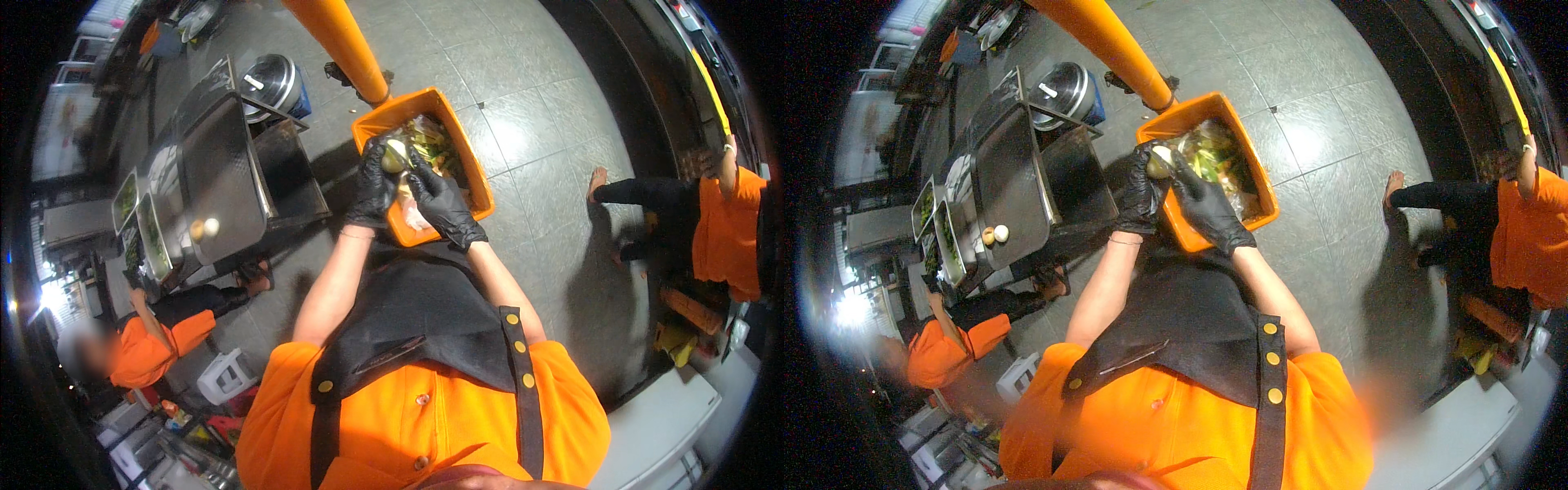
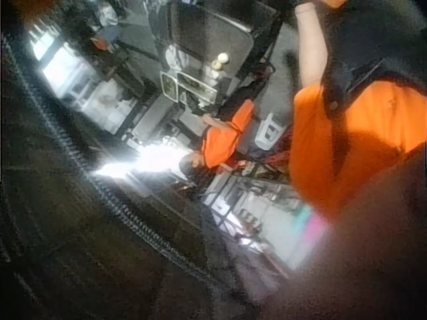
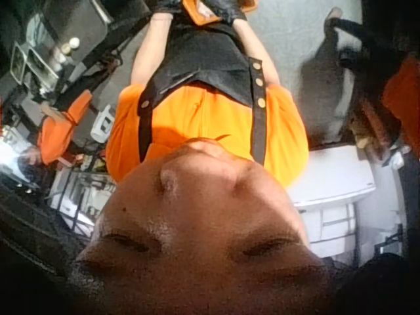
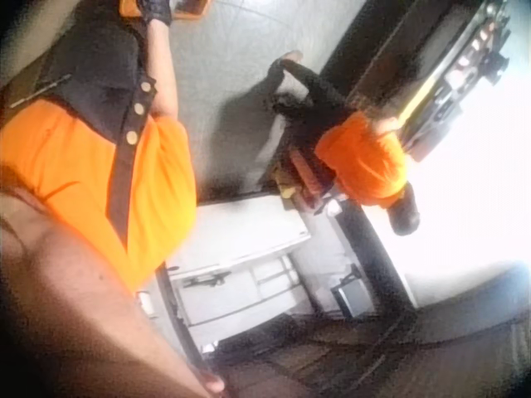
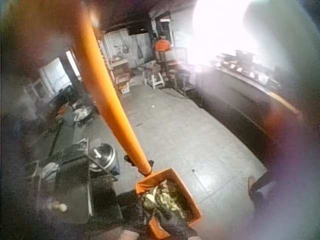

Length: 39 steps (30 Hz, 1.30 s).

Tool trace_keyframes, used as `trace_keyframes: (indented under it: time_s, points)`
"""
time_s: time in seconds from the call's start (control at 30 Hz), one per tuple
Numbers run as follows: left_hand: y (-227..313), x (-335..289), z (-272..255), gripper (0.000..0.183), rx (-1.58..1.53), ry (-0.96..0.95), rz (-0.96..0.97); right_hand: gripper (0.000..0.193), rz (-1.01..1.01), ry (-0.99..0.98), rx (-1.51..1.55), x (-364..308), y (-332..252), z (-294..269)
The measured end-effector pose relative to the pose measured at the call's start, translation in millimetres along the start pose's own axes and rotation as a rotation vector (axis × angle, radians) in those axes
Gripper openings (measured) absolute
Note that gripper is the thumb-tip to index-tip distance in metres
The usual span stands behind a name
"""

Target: The person peels several white onions and places the skins into a waste bin. Then, using a cleaver on a cutting board, the person slices the onions into thin rings and transfers them into a metal container.

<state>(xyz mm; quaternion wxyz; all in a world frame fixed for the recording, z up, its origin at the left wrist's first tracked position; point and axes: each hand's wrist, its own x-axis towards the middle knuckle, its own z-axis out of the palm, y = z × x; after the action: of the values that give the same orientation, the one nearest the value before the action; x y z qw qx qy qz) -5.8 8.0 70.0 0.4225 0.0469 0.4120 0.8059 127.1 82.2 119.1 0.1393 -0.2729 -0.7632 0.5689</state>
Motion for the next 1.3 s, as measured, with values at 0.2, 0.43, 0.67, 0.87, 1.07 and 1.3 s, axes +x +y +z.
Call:
trace_keyframes:
  time_s: [0.2, 0.43, 0.67, 0.87, 1.07, 1.3]
  points:
    - [-2, 8, -9, 0.028, 0.227, -0.046, 0.101, 0.045, -0.098, 0.063, -0.005, 2, 19, 12]
    - [3, 1, 8, 0.027, -0.021, 0.038, -0.083, 0.040, 0.495, 0.098, 0.657, 5, 36, -11]
    - [3, -7, 17, 0.029, 0.003, 0.076, -0.036, 0.043, 0.082, -0.084, -0.070, -3, 14, -16]
    - [2, -3, 22, 0.044, 0.488, 0.088, 0.088, 0.039, -0.046, 0.046, -0.026, 3, 28, 6]
    - [-8, 12, -2, 0.032, 0.233, 0.120, 0.086, 0.035, 0.266, 0.083, 0.591, 6, 30, 27]
    - [-6, 0, -5, 0.030, -0.448, 0.068, -0.344, 0.035, 0.381, 0.199, 0.784, 8, 41, 16]
